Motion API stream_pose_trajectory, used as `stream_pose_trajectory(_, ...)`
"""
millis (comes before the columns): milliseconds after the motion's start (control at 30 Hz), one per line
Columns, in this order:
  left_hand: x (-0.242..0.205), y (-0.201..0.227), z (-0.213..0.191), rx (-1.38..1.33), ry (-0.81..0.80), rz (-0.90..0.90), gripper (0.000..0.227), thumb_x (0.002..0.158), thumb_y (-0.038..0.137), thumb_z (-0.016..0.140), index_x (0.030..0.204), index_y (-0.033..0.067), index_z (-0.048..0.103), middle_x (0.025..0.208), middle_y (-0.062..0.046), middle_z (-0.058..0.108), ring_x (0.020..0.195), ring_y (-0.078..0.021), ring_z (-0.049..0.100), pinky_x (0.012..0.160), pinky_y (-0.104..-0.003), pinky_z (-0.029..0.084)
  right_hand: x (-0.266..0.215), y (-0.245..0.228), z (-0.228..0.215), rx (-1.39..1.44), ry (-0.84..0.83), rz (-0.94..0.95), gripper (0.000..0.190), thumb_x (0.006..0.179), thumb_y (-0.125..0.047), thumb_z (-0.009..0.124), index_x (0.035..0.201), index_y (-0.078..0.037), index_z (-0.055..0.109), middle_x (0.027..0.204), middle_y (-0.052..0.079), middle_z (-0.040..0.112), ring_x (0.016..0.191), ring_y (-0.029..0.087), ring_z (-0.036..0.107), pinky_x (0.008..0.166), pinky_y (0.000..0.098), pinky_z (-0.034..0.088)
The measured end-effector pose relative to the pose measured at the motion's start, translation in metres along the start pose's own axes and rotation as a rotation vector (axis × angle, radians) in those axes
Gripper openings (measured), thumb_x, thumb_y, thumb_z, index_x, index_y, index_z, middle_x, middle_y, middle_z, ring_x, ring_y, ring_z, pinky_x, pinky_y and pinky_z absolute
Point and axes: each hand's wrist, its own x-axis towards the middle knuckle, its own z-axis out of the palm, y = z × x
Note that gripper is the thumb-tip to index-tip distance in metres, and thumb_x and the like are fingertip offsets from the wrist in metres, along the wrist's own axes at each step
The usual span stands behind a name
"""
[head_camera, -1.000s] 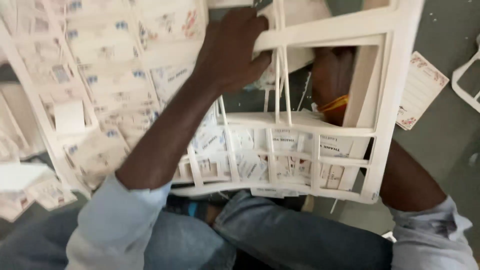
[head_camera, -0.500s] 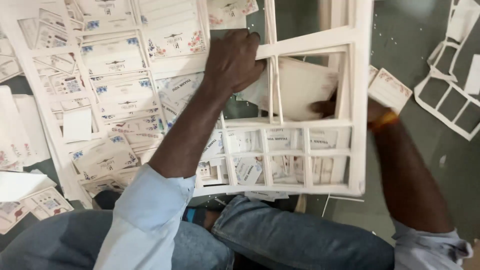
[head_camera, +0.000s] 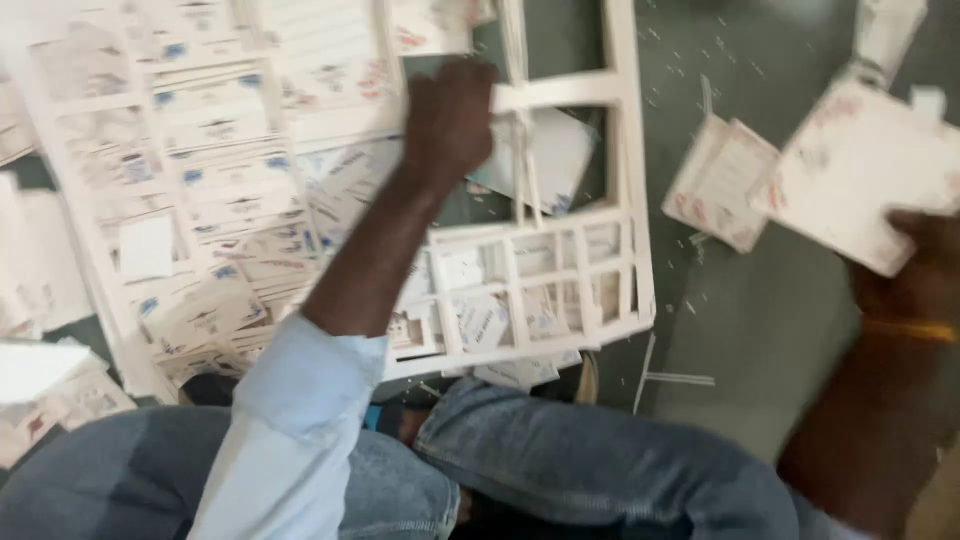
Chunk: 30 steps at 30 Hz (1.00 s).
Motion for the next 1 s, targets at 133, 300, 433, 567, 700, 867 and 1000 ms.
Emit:
stream_pose_trajectory(133, -0.012, 0.0, -0.022, -0.137, -0.013, -0.026, 0.042, 0.09, 0.008, 0.065, 0.131, -0.0018, 0.059, 0.133, -0.023, 0.059, 0.124, -0.0401, 0.055, 0.102, -0.062, 0.039, -0.033, 0.014, -0.043, 0.239, 0.161, -0.128, 0.052, 0.102, -0.008, 0.072, 0.15, -0.005, 0.053, 0.126, 0.006, 0.061, 0.119, 0.022, 0.061, 0.102, 0.0391, 0.055)
stream_pose_trajectory(300, -0.049, 0.022, -0.075, -0.079, 0.109, 0.144, 0.049, 0.095, 0.005, 0.06, 0.142, -0.0061, 0.052, 0.143, -0.026, 0.054, 0.137, -0.0428, 0.048, 0.115, -0.065, 0.027, -0.023, -0.016, -0.073, -0.212, 0.111, 0.022, 0.05, 0.101, -0.016, 0.071, 0.147, -0.003, 0.059, 0.132, 0.011, 0.066, 0.122, 0.023, 0.06, 0.109, 0.0398, 0.047)
stream_pose_trajectory(433, -0.105, 0.047, -0.123, -0.069, -0.049, 0.22, 0.057, 0.088, 0.005, 0.061, 0.143, -0.0043, 0.05, 0.142, -0.026, 0.054, 0.139, -0.0411, 0.048, 0.118, -0.063, 0.029, 0.033, -0.045, -0.069, -1.032, -0.238, 0.359, 0.046, 0.097, -0.03, 0.071, 0.137, -0.008, 0.064, 0.133, 0.016, 0.068, 0.12, 0.032, 0.063, 0.104, 0.049, 0.046)
stream_pose_trajectory(567, -0.186, 0.065, -0.163, -0.186, -0.491, 0.042, 0.057, 0.079, 0.019, 0.073, 0.131, 0.0021, 0.057, 0.119, -0.02, 0.065, 0.114, -0.0395, 0.06, 0.105, -0.052, 0.045, 0.103, 0.014, -0.06, -1.25, -0.181, 0.145, 0.072, 0.085, -0.031, 0.082, 0.149, -0.012, 0.054, 0.137, 0.024, 0.061, 0.124, 0.044, 0.059, 0.105, 0.0548, 0.047)
stream_pose_trajectory(700, -0.249, 0.067, -0.172, -0.22, -0.627, -0.098, 0.066, 0.077, 0.021, 0.075, 0.138, 0.0055, 0.056, 0.12, -0.02, 0.065, 0.103, -0.0389, 0.063, 0.088, -0.05, 0.051, 0.109, 0.03, -0.023, -1.241, -0.046, 0.099, 0.083, 0.076, -0.024, 0.084, 0.152, -0.013, 0.05, 0.135, 0.027, 0.059, 0.121, 0.046, 0.06, 0.104, 0.0546, 0.05)
stream_pose_trajectory(867, -0.281, 0.045, -0.146, -0.089, -0.415, -0.119, 0.04, 0.075, 0.015, 0.072, 0.114, 0.012, 0.066, 0.097, -0.012, 0.07, 0.093, -0.0353, 0.069, 0.077, -0.055, 0.052, 0.052, -0.028, 0.037, -1.521, 0.086, -0.077, 0.073, 0.074, -0.029, 0.092, 0.137, -0.007, 0.06, 0.126, 0.026, 0.064, 0.115, 0.044, 0.062, 0.094, 0.0531, 0.052)
stream_pose_trajectory(1000, -0.281, 0.049, -0.139, -0.215, -0.308, -0.151, 0.03, 0.083, 0.023, 0.072, 0.107, 0.0063, 0.066, 0.097, -0.016, 0.069, 0.09, -0.0373, 0.068, 0.076, -0.052, 0.054, 0.049, -0.03, 0.113, -1.103, -0.144, -0.112, 0.046, 0.085, -0.029, 0.083, 0.125, -0.01, 0.073, 0.112, 0.014, 0.076, 0.098, 0.03, 0.074, 0.088, 0.0411, 0.058)
